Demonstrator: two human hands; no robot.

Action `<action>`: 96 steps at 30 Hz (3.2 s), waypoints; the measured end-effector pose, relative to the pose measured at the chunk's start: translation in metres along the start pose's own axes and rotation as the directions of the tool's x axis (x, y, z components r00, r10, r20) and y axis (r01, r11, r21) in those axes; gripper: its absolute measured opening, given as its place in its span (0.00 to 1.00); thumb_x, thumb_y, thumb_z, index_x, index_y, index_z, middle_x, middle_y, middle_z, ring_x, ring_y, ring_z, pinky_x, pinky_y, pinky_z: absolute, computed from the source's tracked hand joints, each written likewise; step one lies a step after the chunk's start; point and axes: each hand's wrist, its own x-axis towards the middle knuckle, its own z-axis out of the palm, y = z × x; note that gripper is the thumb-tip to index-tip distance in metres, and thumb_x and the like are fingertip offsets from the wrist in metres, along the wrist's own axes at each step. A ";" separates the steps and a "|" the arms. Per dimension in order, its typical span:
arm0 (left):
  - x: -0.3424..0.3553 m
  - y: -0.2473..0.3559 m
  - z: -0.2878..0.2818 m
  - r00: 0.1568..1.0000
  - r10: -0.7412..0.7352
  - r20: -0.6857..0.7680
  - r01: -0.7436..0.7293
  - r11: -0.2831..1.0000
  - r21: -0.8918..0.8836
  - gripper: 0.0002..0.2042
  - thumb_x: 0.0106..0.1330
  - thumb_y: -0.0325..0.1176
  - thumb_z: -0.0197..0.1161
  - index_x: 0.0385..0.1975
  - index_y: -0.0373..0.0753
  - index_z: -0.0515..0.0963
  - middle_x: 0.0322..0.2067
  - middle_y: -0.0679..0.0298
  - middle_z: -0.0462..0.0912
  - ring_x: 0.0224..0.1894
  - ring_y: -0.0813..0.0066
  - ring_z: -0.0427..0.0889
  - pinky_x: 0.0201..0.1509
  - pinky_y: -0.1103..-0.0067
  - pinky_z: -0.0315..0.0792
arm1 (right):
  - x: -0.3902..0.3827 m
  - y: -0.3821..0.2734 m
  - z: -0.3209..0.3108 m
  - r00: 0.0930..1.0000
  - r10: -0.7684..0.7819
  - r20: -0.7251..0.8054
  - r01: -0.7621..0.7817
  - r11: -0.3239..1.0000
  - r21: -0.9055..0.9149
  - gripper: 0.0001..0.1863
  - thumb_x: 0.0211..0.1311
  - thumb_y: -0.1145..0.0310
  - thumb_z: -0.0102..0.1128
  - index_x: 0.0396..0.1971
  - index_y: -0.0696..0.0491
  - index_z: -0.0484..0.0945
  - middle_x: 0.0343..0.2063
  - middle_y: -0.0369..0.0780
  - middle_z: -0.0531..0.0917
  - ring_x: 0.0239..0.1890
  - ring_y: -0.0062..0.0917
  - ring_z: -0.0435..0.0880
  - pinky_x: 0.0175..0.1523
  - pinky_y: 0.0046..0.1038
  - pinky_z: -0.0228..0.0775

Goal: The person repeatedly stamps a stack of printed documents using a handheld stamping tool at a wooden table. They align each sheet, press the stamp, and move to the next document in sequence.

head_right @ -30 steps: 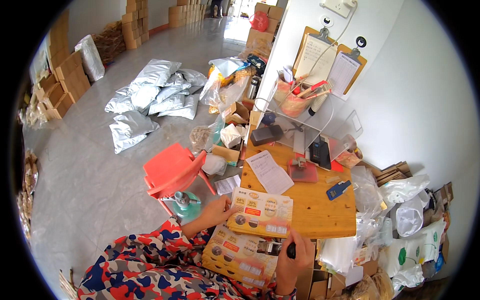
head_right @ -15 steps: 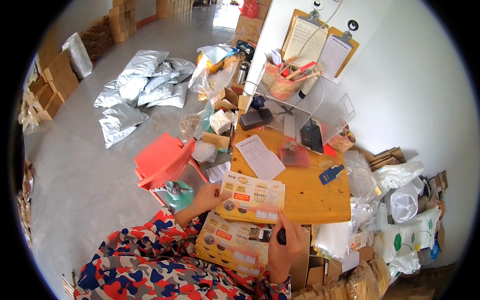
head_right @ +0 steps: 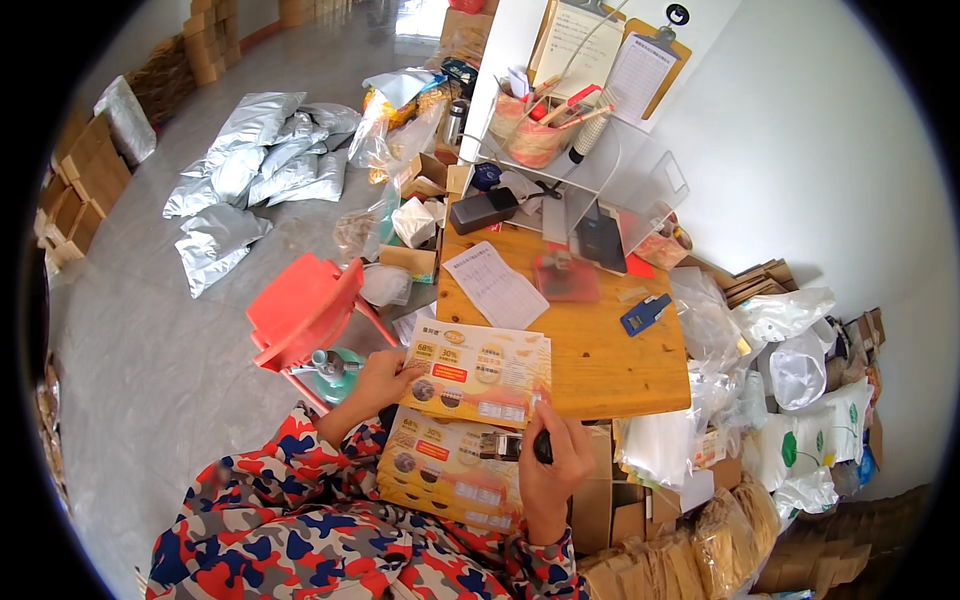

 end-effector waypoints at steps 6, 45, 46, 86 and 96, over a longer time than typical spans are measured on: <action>-0.014 0.012 -0.025 0.999 -0.002 0.039 0.003 1.000 -0.028 0.11 0.64 0.35 0.62 0.34 0.33 0.83 0.22 0.50 0.81 0.23 0.56 0.80 0.28 0.69 0.70 | 0.005 0.002 -0.004 0.999 -0.025 -0.027 0.024 0.999 -0.039 0.09 0.55 0.85 0.63 0.36 0.61 0.82 0.25 0.43 0.79 0.25 0.28 0.78 0.31 0.25 0.69; -0.009 -0.008 0.023 0.985 -0.165 0.058 0.175 0.931 -0.320 0.15 0.61 0.37 0.69 0.37 0.33 0.74 0.16 0.59 0.77 0.19 0.70 0.76 0.24 0.72 0.68 | 0.054 0.045 0.163 0.960 -0.277 0.045 0.278 0.961 0.000 0.15 0.53 0.79 0.63 0.42 0.55 0.81 0.26 0.41 0.74 0.29 0.36 0.74 0.36 0.35 0.66; -0.007 -0.014 0.025 0.984 -0.171 0.059 0.181 0.927 -0.329 0.15 0.60 0.38 0.69 0.34 0.32 0.75 0.16 0.59 0.77 0.18 0.71 0.76 0.23 0.73 0.67 | 0.061 0.042 0.158 0.955 -0.295 0.038 0.295 0.955 0.012 0.15 0.54 0.79 0.63 0.43 0.55 0.81 0.26 0.41 0.75 0.30 0.36 0.74 0.37 0.34 0.67; -0.125 0.001 -0.028 0.861 -0.208 0.464 0.121 0.970 0.209 0.16 0.70 0.41 0.53 0.33 0.31 0.76 0.27 0.47 0.82 0.34 0.48 0.83 0.39 0.61 0.75 | 0.068 0.021 0.119 0.960 -0.279 0.009 0.279 0.958 -0.071 0.13 0.53 0.79 0.65 0.40 0.53 0.82 0.24 0.39 0.76 0.27 0.34 0.75 0.38 0.33 0.66; -0.125 -0.029 -0.024 0.735 -0.287 0.614 0.190 0.957 0.220 0.15 0.66 0.42 0.57 0.32 0.33 0.79 0.27 0.50 0.82 0.34 0.51 0.83 0.39 0.62 0.75 | 0.069 0.025 0.139 0.965 -0.214 0.154 0.224 0.973 -0.054 0.12 0.57 0.77 0.64 0.42 0.54 0.82 0.26 0.40 0.76 0.29 0.37 0.75 0.35 0.35 0.68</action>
